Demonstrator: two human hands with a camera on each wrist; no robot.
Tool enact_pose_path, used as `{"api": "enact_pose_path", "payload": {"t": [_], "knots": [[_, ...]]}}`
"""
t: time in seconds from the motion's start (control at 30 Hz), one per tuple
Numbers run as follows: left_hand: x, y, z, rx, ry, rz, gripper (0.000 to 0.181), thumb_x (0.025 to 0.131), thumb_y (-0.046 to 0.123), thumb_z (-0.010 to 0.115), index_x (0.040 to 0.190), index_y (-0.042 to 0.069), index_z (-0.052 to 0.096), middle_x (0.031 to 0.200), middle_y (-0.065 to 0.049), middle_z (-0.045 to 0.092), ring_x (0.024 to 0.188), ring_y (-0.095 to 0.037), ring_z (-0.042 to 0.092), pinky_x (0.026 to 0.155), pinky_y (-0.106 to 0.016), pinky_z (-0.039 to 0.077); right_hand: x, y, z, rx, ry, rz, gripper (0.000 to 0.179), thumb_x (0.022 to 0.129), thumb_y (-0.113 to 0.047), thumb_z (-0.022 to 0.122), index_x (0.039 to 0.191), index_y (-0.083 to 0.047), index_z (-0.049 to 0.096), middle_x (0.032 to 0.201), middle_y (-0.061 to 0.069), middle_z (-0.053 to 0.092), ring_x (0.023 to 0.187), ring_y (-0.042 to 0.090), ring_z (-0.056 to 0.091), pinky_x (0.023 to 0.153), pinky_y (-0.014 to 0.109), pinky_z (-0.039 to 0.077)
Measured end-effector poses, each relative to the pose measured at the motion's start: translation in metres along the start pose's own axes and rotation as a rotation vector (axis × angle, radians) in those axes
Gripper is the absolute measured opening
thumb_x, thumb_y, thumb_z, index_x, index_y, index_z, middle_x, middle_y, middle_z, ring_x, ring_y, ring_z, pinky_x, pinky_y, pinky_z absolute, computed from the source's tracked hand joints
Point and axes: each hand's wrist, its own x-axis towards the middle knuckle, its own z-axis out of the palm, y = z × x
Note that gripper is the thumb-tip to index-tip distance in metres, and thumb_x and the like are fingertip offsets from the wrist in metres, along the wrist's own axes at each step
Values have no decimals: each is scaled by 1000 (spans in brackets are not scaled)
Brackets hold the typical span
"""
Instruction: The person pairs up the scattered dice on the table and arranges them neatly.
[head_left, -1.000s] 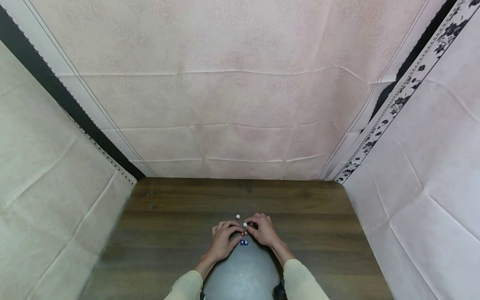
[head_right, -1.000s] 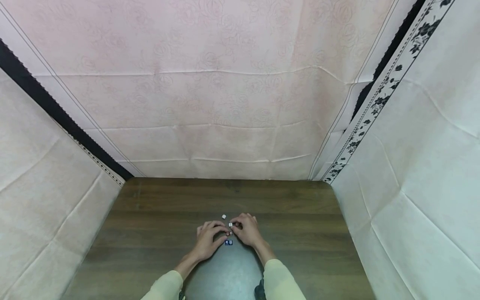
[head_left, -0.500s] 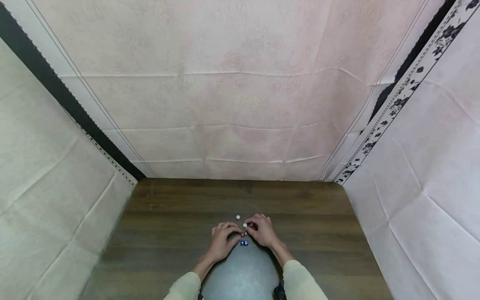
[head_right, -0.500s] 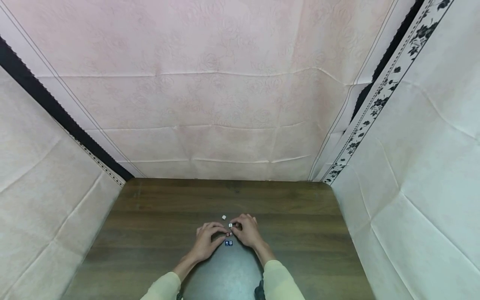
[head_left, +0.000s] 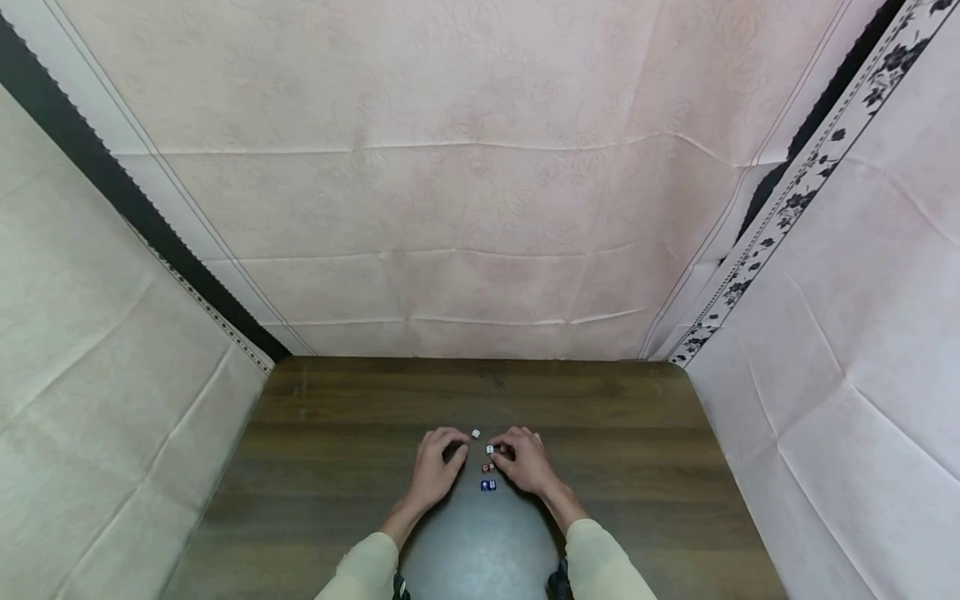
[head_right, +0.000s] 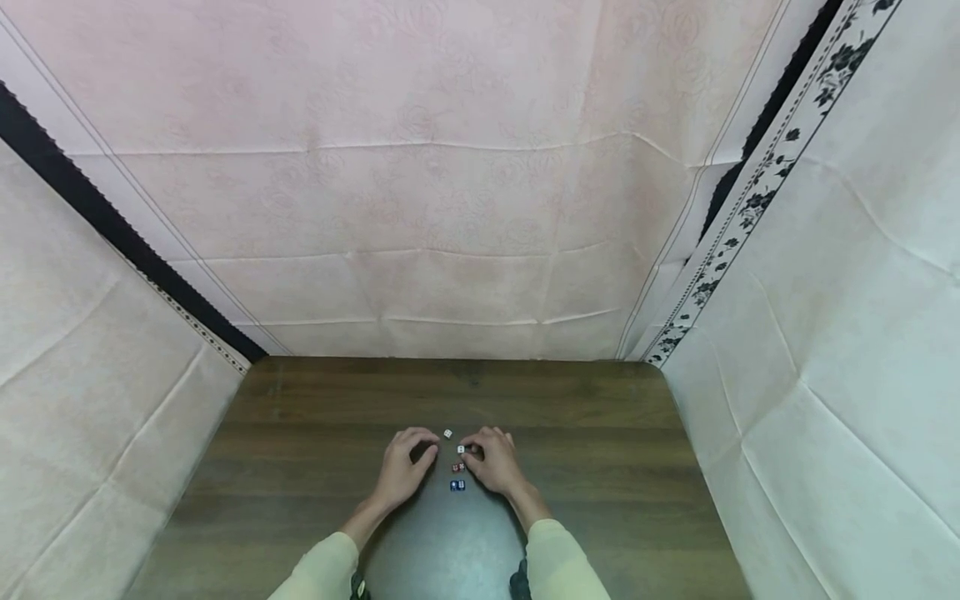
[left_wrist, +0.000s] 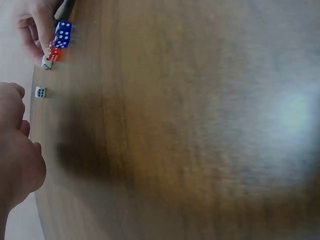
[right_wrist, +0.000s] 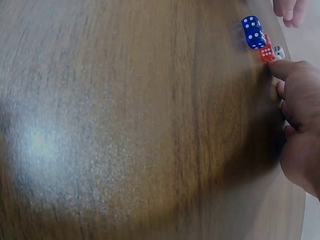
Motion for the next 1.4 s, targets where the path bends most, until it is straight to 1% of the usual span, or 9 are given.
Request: {"api": "enact_pose_path", "payload": {"t": [0.2, 0.4, 0.53, 0.63, 0.83, 0.97, 1.13, 1.27, 1.4], "knots": [[9, -5, 4, 21, -14, -9, 19, 100, 1, 82, 119, 3, 82, 123, -11, 80, 114, -32, 71, 103, -56, 54, 0, 2, 1, -16, 10, -16, 18, 98, -17, 88, 116, -16, 87, 94, -6, 71, 94, 13, 60, 91, 36, 39], [15, -6, 10, 31, -48, -61, 26, 101, 6, 82, 126, 4, 81, 129, -13, 78, 120, -35, 70, 107, -60, 50, -1, 4, 1, -11, 31, -51, 18, 97, -15, 88, 115, -14, 86, 93, -4, 71, 92, 14, 60, 88, 35, 37], [18, -11, 16, 53, -40, -24, 30, 98, 7, 84, 128, 4, 80, 128, -16, 78, 118, -39, 70, 99, -58, 48, -1, 4, 2, 3, 39, -67, 18, 97, -14, 88, 114, -13, 86, 93, -2, 72, 91, 17, 60, 87, 34, 36], [21, -19, 21, 90, -44, 16, 32, 97, 10, 85, 129, 6, 81, 128, -17, 78, 115, -40, 69, 91, -52, 45, -1, 3, 1, 1, 29, -60, 18, 97, -14, 88, 115, -13, 86, 93, -2, 71, 91, 17, 60, 86, 34, 35], [27, -35, 29, 147, -98, 29, 33, 98, 19, 86, 131, 15, 82, 129, -11, 76, 113, -34, 65, 87, -42, 38, 0, 2, 0, -3, -2, -18, 17, 100, -17, 87, 117, -17, 86, 94, -7, 70, 92, 12, 57, 89, 33, 35], [30, -38, 30, 145, -107, 49, 29, 99, 20, 86, 127, 15, 83, 126, -8, 76, 109, -32, 64, 85, -42, 37, 0, 1, 0, -7, 7, -18, 17, 100, -18, 87, 116, -17, 86, 93, -8, 69, 91, 11, 57, 89, 34, 36], [30, -43, 33, 103, -101, 24, 23, 98, 21, 86, 121, 15, 85, 125, -8, 76, 110, -33, 65, 87, -43, 37, 0, 1, 0, -8, 5, -12, 17, 99, -18, 87, 116, -18, 86, 94, -8, 69, 92, 11, 58, 89, 33, 36], [30, -39, 31, 120, -111, -3, 18, 99, 21, 87, 116, 16, 85, 125, -7, 75, 112, -33, 65, 89, -43, 38, 1, 3, 0, -16, -4, -12, 17, 100, -19, 86, 118, -18, 86, 95, -8, 70, 93, 11, 58, 90, 33, 36], [31, -24, 22, 148, -142, -28, 15, 99, 17, 87, 112, 13, 84, 124, -9, 75, 111, -33, 65, 88, -46, 39, 0, 3, 1, -20, -3, -20, 18, 101, -19, 86, 119, -17, 86, 96, -7, 71, 93, 11, 58, 88, 33, 35]]}}
